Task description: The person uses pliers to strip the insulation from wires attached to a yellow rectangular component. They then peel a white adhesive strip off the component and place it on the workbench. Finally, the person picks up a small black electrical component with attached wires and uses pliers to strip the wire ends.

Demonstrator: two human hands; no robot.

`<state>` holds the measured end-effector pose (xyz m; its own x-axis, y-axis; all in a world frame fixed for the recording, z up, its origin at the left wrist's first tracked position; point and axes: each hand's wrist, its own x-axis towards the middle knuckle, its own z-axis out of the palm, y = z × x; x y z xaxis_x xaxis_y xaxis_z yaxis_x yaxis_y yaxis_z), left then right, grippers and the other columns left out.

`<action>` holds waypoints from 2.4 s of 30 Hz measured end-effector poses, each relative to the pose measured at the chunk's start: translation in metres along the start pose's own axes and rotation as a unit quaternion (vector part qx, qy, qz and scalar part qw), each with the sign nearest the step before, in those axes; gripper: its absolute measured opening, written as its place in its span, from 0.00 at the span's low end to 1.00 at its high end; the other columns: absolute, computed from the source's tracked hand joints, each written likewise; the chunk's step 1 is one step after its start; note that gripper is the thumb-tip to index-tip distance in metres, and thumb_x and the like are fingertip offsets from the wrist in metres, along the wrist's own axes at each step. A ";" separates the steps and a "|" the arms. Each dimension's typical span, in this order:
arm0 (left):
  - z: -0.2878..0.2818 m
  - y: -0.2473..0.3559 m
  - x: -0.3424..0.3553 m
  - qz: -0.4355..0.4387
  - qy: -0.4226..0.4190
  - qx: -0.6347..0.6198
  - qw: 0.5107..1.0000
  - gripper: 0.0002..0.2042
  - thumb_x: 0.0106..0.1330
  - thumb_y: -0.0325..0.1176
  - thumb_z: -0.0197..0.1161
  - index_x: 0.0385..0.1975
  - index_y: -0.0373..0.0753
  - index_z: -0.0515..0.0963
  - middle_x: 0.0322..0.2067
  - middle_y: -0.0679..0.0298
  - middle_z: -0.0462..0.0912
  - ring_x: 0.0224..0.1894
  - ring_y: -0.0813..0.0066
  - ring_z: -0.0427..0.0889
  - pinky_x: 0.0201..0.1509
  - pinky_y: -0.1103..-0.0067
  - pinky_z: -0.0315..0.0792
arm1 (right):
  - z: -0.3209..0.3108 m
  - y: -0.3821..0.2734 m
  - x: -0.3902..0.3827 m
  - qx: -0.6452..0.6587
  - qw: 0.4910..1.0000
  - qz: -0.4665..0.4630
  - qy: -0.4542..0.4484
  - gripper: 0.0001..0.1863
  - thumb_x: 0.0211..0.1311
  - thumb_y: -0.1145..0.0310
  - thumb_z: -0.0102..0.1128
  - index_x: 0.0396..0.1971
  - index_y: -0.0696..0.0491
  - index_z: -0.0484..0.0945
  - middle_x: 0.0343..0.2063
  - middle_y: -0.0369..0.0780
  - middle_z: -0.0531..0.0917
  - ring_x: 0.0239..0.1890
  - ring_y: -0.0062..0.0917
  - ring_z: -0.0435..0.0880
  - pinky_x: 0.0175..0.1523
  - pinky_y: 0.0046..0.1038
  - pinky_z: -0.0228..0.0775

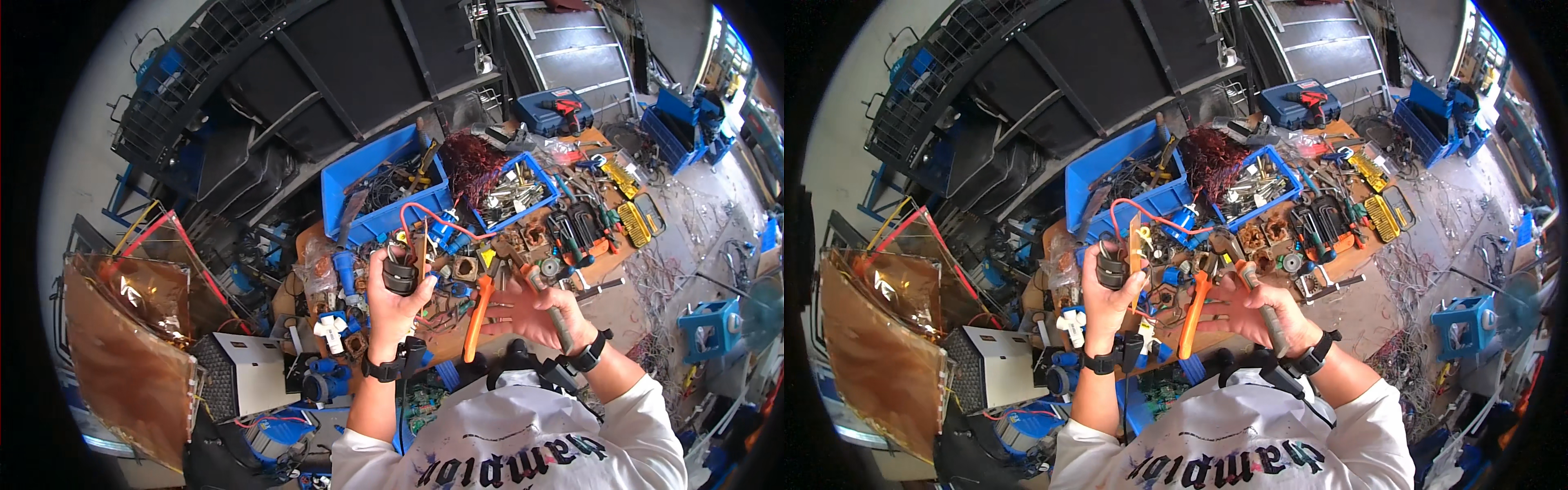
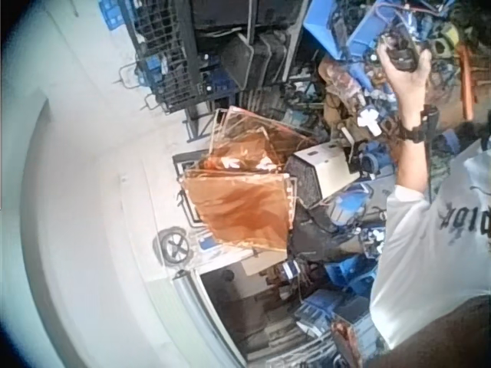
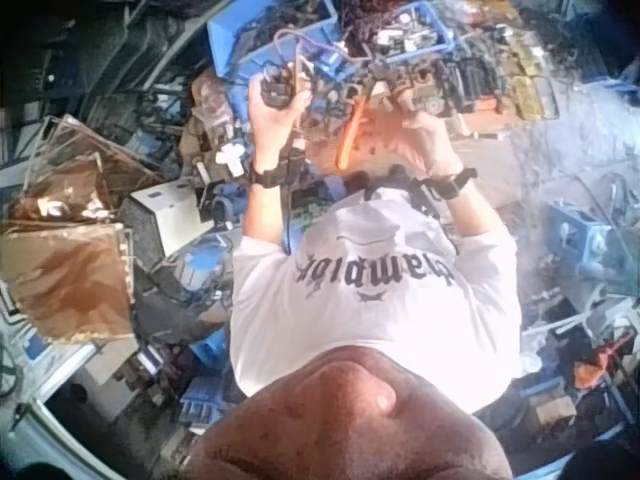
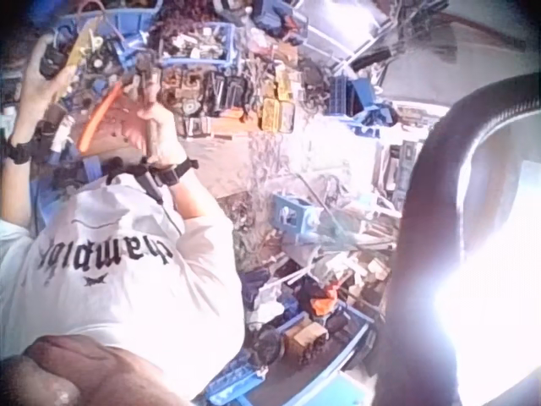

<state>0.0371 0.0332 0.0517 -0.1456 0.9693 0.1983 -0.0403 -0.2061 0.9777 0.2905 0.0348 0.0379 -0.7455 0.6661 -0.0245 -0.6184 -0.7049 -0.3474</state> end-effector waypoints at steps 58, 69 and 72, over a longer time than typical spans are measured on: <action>0.087 0.028 0.012 -0.040 -0.016 -0.172 0.984 0.25 0.64 0.42 0.65 0.54 0.39 0.62 0.51 0.52 0.74 0.51 0.54 0.81 0.47 0.58 0.82 | 0.005 -0.074 -0.031 -0.026 0.988 0.092 -0.121 0.19 0.48 0.69 0.58 0.42 0.47 0.65 0.42 0.38 0.69 0.65 0.46 0.65 0.70 0.53 0.53; 0.096 0.030 0.017 -0.046 -0.028 -0.171 0.984 0.27 0.61 0.44 0.67 0.52 0.39 0.62 0.51 0.51 0.74 0.50 0.54 0.81 0.46 0.59 0.82 | -0.002 -0.081 -0.030 -0.046 0.986 0.101 -0.123 0.20 0.48 0.67 0.62 0.41 0.48 0.65 0.44 0.39 0.69 0.64 0.45 0.65 0.69 0.52 0.55; 0.098 0.031 0.017 -0.047 -0.027 -0.176 0.983 0.27 0.61 0.44 0.67 0.51 0.39 0.62 0.51 0.52 0.74 0.50 0.54 0.81 0.45 0.60 0.82 | -0.002 -0.081 -0.030 -0.044 0.988 0.100 -0.113 0.19 0.48 0.68 0.60 0.40 0.48 0.65 0.42 0.38 0.68 0.65 0.44 0.65 0.69 0.52 0.56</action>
<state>0.1305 0.0567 0.0925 -0.0715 0.9902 0.1203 -0.3919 -0.1388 0.9095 0.3635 0.0720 0.0652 -0.8929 0.4375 0.1067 -0.4373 -0.7858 -0.4373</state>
